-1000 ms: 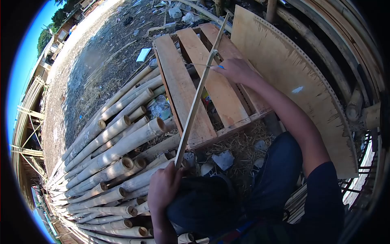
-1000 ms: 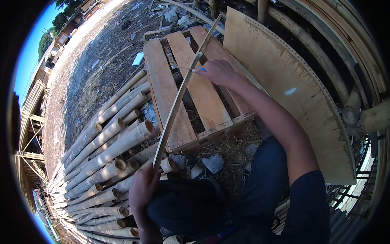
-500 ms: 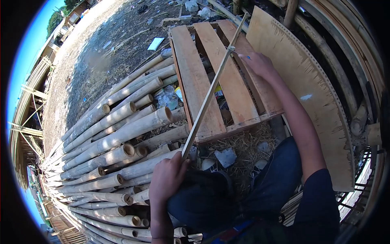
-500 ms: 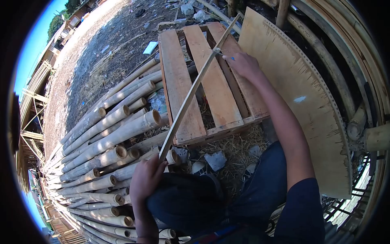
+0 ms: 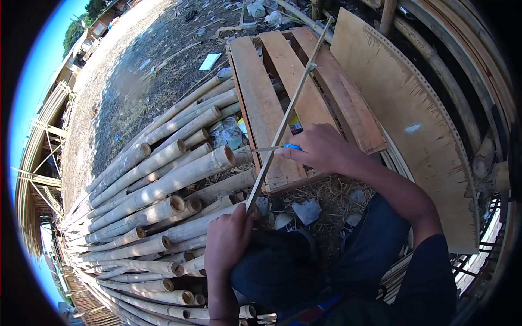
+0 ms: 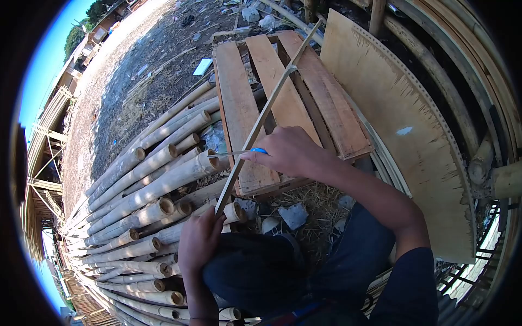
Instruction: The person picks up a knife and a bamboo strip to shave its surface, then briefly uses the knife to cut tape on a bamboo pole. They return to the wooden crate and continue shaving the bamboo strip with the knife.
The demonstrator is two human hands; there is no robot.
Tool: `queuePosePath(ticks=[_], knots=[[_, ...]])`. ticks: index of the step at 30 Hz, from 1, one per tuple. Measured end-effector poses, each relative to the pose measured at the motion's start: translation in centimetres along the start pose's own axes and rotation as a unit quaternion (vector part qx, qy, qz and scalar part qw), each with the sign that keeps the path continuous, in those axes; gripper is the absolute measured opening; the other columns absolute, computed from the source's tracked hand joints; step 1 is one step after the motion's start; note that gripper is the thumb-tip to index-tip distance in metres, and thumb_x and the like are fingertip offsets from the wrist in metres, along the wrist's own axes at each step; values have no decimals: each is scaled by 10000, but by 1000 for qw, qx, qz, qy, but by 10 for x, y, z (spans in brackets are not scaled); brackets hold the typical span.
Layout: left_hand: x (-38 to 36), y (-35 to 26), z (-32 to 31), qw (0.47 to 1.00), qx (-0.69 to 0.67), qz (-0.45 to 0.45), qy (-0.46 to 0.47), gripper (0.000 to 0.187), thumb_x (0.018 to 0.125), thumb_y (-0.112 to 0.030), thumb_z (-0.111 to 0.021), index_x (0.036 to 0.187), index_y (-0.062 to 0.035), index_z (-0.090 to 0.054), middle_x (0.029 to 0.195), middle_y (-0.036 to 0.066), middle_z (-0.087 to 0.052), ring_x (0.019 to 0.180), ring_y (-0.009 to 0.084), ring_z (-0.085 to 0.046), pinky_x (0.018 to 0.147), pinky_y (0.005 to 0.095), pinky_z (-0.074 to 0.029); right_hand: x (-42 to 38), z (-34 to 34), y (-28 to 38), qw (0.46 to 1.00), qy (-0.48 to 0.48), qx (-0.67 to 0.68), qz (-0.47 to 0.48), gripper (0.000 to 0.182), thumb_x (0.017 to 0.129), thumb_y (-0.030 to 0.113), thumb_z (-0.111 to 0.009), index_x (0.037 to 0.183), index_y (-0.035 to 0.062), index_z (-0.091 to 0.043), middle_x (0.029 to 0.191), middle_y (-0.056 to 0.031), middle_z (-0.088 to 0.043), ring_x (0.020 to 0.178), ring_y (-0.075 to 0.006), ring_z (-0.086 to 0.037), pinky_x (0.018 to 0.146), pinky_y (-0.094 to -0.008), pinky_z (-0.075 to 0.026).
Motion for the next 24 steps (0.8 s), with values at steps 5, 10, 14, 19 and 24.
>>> queuePosePath(ticks=[5, 10, 14, 19, 24], knots=[[-2, 0, 0, 1000, 26, 1, 6, 232, 916, -238, -612, 858, -24, -545, 675, 232, -568, 708, 455, -567, 626, 542, -413, 21, 6, -53, 991, -61, -51, -103, 617, 965, 516, -489, 688, -2, -679, 596, -199, -604, 622, -390, -629, 646, -481, -502], [1, -1, -1, 998, 51, -40, -3, 200, 941, -240, -572, 885, -54, -525, 631, 206, -590, 643, 424, -602, 607, 530, -453, 18, 21, -81, 968, -141, -106, -179, 655, 970, 523, -474, 649, -21, -645, 612, -211, -605, 626, -383, -637, 629, -479, -503], [0, 0, -1, 1000, 23, -1, 6, 234, 915, -241, -615, 869, -22, -548, 687, 236, -570, 709, 462, -561, 630, 539, -417, 8, -4, -32, 995, 57, -18, -80, 657, 970, 543, -466, 738, -41, -659, 676, -240, -619, 671, -412, -634, 655, -484, -492], [1, 9, -4, 999, 5, -51, -16, 235, 921, -246, -622, 898, -17, -574, 613, 178, -542, 571, 362, -555, 557, 467, -416, 25, 14, -80, 988, -2, -59, -143, 674, 962, 556, -473, 690, -32, -660, 662, -232, -627, 698, -389, -658, 672, -478, -514], [4, 17, -10, 922, -356, 107, 109, 180, 960, -183, -564, 914, -20, -622, 549, -37, -418, 488, 36, -365, 461, 251, -276, 26, 23, -136, 948, -193, -106, -229, 691, 957, 583, -468, 673, -23, -642, 672, -213, -633, 689, -401, -651, 696, -500, -511]])
Point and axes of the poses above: each hand's wrist, its own x-axis towards the middle knuckle, its own z-axis out of the back of the hand, y = z × x, the point moved 4 cm from there along x, towards the middle knuckle
